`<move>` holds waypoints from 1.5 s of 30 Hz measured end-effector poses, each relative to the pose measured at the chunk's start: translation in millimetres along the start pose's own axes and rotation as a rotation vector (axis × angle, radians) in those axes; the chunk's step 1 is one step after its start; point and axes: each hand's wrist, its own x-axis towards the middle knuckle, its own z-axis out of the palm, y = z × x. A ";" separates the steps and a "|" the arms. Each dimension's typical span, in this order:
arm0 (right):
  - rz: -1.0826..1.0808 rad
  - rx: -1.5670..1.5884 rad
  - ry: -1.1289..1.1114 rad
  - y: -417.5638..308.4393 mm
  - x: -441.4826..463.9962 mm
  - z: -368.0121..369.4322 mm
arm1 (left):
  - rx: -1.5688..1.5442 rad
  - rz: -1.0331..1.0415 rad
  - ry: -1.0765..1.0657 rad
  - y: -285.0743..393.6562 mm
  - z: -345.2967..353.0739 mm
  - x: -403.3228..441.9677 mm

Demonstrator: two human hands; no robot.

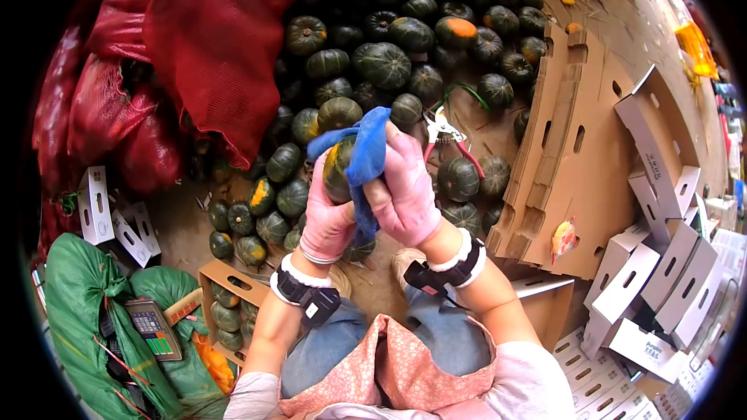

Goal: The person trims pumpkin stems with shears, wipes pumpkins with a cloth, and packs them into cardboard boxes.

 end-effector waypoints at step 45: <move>0.168 -0.166 -0.026 -68.0 -4.3 8.6 | -0.239 -0.018 -0.050 24.8 -16.0 -43.2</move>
